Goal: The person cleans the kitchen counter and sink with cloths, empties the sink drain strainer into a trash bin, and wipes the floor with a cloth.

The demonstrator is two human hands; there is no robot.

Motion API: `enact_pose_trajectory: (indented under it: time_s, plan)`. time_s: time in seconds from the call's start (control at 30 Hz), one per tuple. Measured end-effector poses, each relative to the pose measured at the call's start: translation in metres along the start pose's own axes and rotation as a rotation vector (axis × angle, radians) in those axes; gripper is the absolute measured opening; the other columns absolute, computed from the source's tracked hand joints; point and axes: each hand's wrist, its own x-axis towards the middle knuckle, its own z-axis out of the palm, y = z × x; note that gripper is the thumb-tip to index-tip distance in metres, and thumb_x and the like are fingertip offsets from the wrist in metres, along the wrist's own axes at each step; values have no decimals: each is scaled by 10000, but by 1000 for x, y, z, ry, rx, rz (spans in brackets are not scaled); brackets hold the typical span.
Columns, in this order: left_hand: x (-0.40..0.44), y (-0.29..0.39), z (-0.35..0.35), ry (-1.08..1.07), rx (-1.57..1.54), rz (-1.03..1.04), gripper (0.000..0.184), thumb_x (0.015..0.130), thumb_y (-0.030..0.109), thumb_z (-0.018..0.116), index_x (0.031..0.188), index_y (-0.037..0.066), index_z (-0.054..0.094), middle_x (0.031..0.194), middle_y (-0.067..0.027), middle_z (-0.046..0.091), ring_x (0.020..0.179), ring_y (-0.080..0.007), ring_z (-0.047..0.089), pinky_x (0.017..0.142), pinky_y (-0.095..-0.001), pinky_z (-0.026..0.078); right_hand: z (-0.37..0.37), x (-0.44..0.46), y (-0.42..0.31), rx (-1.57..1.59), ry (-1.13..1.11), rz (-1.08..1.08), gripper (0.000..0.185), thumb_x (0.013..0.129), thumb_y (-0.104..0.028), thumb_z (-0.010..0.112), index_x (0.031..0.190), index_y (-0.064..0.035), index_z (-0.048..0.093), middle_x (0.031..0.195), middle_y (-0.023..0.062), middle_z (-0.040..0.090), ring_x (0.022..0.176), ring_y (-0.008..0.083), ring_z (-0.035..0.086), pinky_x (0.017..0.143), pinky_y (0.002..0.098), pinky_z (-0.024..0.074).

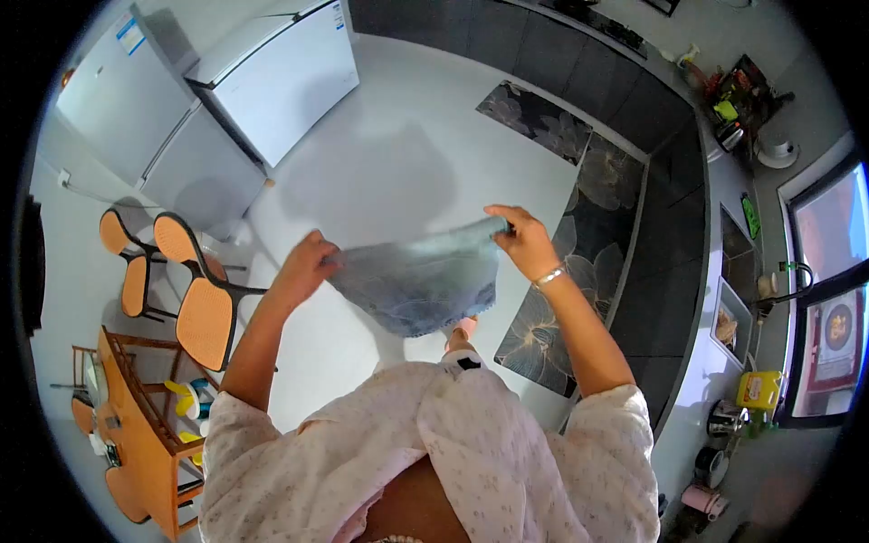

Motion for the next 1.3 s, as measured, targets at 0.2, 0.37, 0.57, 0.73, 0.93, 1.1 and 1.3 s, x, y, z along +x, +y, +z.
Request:
enact_pose_trajectory:
  time_s: [0.2, 0.37, 0.57, 0.73, 0.93, 1.1, 1.3]
  plan:
    - [101, 64, -24, 288, -117, 38, 171, 840, 101, 669, 953, -21, 628, 925, -172, 630, 833, -339, 621, 719, -399, 492, -55, 96, 40, -220, 277, -66, 207, 847, -55, 642, 1048, -82, 679, 932, 83, 628, 704, 213, 599, 657, 294, 485]
    - [142, 176, -11, 95, -250, 341, 140, 866, 134, 660, 879, 7, 599, 732, -148, 589, 699, -339, 592, 627, -412, 480, -93, 211, 105, 617, 784, -234, 290, 995, -191, 538, 1255, -62, 550, 1163, 89, 624, 958, 192, 597, 887, 308, 483]
    - [223, 222, 55, -84, -544, 579, 182, 891, 165, 661, 914, 7, 573, 822, -150, 580, 729, -348, 573, 654, -416, 469, -70, 261, 78, 1429, 473, -272, 350, 998, -225, 522, 1307, -63, 502, 1184, 98, 599, 1046, 217, 571, 960, 323, 448]
    - [283, 187, 61, -98, -731, 557, 175, 905, 101, 630, 1024, -10, 565, 897, -167, 606, 790, -347, 598, 708, -400, 484, -67, 348, 70, 1454, 399, -288, 402, 999, -254, 509, 1350, -64, 463, 1201, 106, 578, 1120, 237, 549, 1020, 335, 419]
    - [366, 99, 5, -154, -1151, 303, 270, 915, 71, 582, 1173, 12, 532, 986, -44, 612, 912, -148, 579, 810, -324, 470, -55, 457, 69, 1333, 306, -395, 490, 992, -325, 511, 1394, -76, 383, 1172, 103, 555, 1129, 245, 504, 1094, 381, 338]
    - [455, -8, -77, 102, -1762, 28, 394, 896, 190, 630, 1253, 52, 538, 1130, -63, 624, 1069, -184, 581, 950, -384, 467, -71, 574, 54, 989, 808, 71, 308, 983, -272, 522, 1172, -39, 588, 1008, 78, 631, 904, 188, 604, 861, 374, 494]
    - [562, -94, -130, 60, -1418, 21, 589, 940, 409, 553, 1327, -33, 510, 1261, -147, 602, 1213, -256, 538, 1042, -406, 411, -77, 652, 98, 895, 50, 290, 525, 956, -421, 582, 1288, -21, 507, 1202, 134, 597, 1076, 225, 594, 946, 355, 480]
